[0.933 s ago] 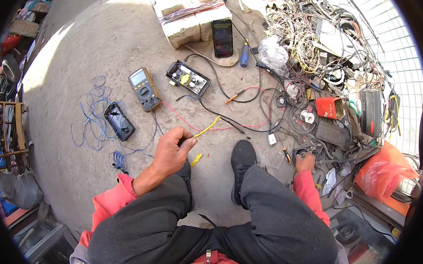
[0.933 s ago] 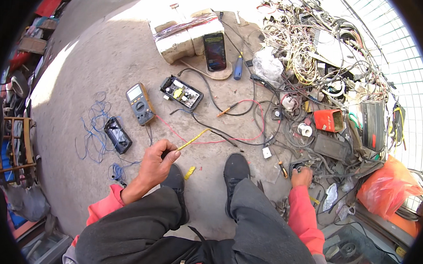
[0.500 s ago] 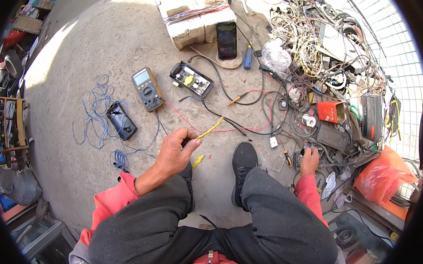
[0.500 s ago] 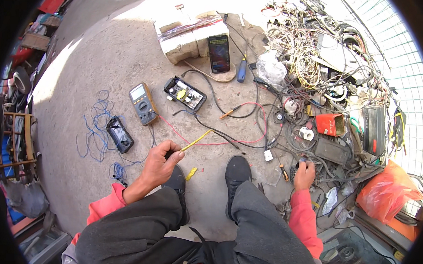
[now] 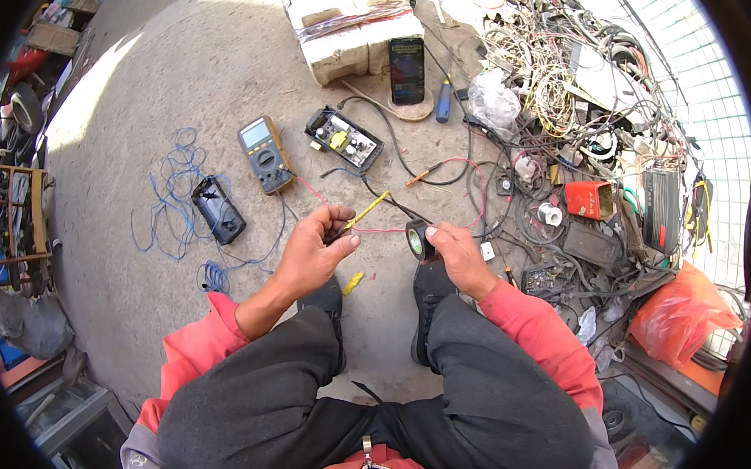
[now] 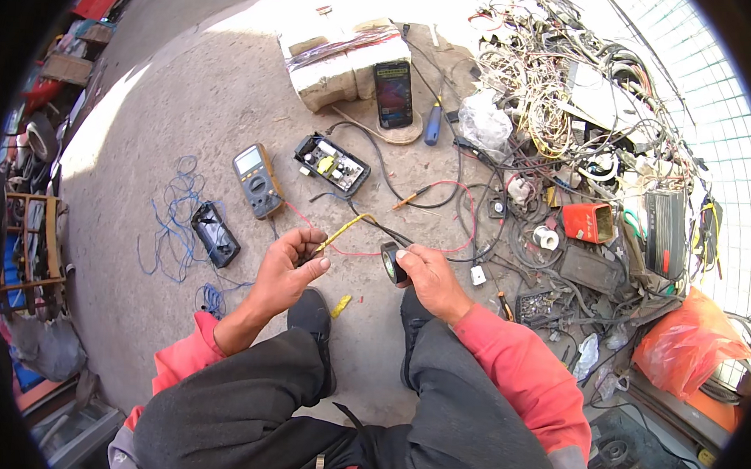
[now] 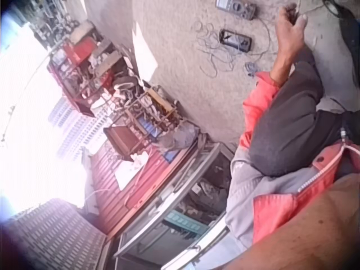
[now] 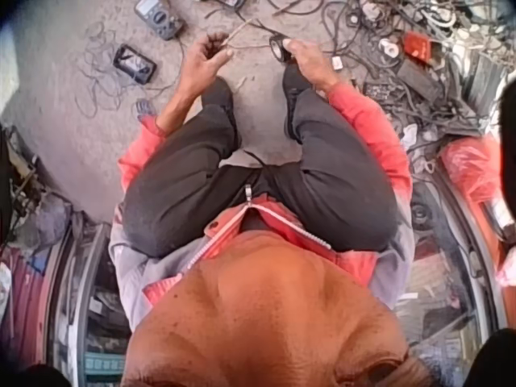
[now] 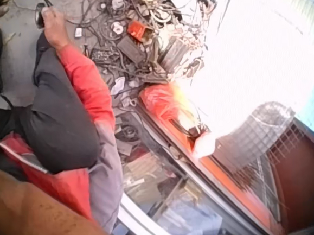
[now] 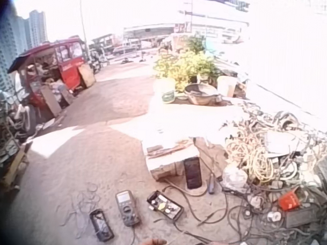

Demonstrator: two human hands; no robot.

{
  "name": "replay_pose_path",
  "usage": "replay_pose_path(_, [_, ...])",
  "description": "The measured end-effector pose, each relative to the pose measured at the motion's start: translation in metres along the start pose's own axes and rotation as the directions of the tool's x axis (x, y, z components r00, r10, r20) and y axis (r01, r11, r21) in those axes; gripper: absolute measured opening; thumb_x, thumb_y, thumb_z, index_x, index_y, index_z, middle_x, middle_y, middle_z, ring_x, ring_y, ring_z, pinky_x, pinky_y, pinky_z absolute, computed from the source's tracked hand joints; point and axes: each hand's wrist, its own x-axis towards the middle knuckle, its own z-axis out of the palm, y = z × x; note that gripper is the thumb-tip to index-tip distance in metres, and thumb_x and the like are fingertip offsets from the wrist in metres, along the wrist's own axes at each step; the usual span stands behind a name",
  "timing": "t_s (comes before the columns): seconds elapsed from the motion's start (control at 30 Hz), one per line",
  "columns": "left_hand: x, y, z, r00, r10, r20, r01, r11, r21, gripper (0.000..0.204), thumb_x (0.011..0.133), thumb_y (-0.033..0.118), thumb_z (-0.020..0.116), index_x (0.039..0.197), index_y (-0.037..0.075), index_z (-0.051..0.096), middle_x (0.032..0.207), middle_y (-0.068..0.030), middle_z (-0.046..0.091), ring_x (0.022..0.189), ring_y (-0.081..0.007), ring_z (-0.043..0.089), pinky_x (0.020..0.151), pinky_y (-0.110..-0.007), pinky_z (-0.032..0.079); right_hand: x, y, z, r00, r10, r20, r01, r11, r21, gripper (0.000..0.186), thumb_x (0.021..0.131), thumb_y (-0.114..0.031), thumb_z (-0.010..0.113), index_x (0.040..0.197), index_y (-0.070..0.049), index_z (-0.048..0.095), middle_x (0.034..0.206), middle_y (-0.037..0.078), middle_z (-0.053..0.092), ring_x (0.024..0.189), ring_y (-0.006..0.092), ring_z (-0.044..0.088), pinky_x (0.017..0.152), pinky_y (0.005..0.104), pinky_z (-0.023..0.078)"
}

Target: The person sits on the ground and repairs a wire by stripping insulation, twisting the ends, and wrapping the connection with black electrical tape. The person uses pliers to cut the tape and continues wrapping the joint.

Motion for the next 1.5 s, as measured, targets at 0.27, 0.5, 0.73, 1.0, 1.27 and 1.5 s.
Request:
replay_pose_path(0.27, [0.002, 0.009, -0.001, 0.996, 0.085, 0.018, -0.084, 0.996, -0.033, 0.033, 0.092, 0.006, 0.074, 0.121, 0.000, 0.061, 0.096, 0.0002, 0.061, 0.088, -0.0079, 0.056, 0.081, -0.025, 0.048, 0.006, -0.007, 0.027, 0.995, -0.024, 0.098, 0.008, 0.986, 0.164, 0.039, 0.106, -0.034, 0.055, 0.108, 0.003, 0.064, 0.099, 0.008, 0.067, 0.091, 0.0131, 0.066, 0.077, 0.0298, 0.057])
replay_pose_path(0.5, [-0.001, 0.010, 0.000, 0.990, 0.139, 0.023, -0.141, 0.978, 0.151, 0.027, 0.089, 0.016, 0.081, 0.109, 0.003, 0.069, 0.088, 0.0036, 0.059, 0.078, -0.0061, 0.052, 0.072, -0.024, 0.045, 0.004, 0.001, 0.040, 0.975, -0.141, 0.172, 0.129, 0.988, 0.082, 0.033, 0.103, -0.030, 0.060, 0.104, 0.003, 0.062, 0.095, 0.006, 0.063, 0.085, 0.0115, 0.061, 0.075, 0.0294, 0.053])
replay_pose_path(0.73, [-0.003, 0.010, -0.001, 0.984, 0.169, 0.051, -0.176, 0.964, 0.199, 0.028, 0.085, 0.020, 0.084, 0.104, 0.003, 0.073, 0.092, 0.0018, 0.060, 0.074, -0.0063, 0.049, 0.067, -0.024, 0.042, 0.001, -0.006, 0.048, 0.950, -0.227, 0.215, 0.225, 0.974, 0.033, 0.032, 0.101, -0.030, 0.064, 0.097, 0.002, 0.060, 0.112, 0.009, 0.063, 0.086, 0.0108, 0.060, 0.074, 0.0276, 0.051])
replay_pose_path(1.0, [-0.004, 0.010, 0.000, 0.991, 0.121, 0.065, -0.131, 0.974, 0.183, 0.027, 0.084, 0.019, 0.085, 0.105, 0.004, 0.076, 0.090, 0.0025, 0.059, 0.074, -0.0052, 0.048, 0.065, -0.023, 0.041, 0.000, -0.006, 0.044, 0.945, -0.254, 0.208, 0.277, 0.957, -0.088, 0.032, 0.099, -0.030, 0.067, 0.099, 0.002, 0.061, 0.122, 0.013, 0.059, 0.091, 0.0140, 0.063, 0.075, 0.0277, 0.055])
replay_pose_path(1.27, [-0.003, 0.008, -0.001, 0.991, 0.122, 0.056, -0.130, 0.980, 0.153, 0.019, 0.085, 0.017, 0.083, 0.097, 0.003, 0.076, 0.086, 0.0011, 0.061, 0.075, -0.0061, 0.052, 0.065, -0.025, 0.042, -0.002, -0.006, 0.046, 0.945, -0.259, 0.201, 0.287, 0.950, -0.126, 0.025, 0.094, -0.022, 0.070, 0.097, 0.001, 0.062, 0.125, 0.014, 0.059, 0.097, 0.0171, 0.064, 0.077, 0.0299, 0.056])
replay_pose_path(1.5, [-0.003, 0.010, -0.001, 0.987, 0.155, 0.040, -0.160, 0.968, 0.191, 0.014, 0.086, 0.014, 0.081, 0.090, 0.002, 0.075, 0.082, -0.0007, 0.061, 0.075, -0.0084, 0.053, 0.065, -0.026, 0.041, -0.002, -0.004, 0.047, 0.946, -0.267, 0.183, 0.293, 0.947, -0.133, 0.024, 0.092, -0.021, 0.072, 0.097, 0.001, 0.063, 0.128, 0.017, 0.059, 0.096, 0.0186, 0.065, 0.076, 0.0302, 0.056])
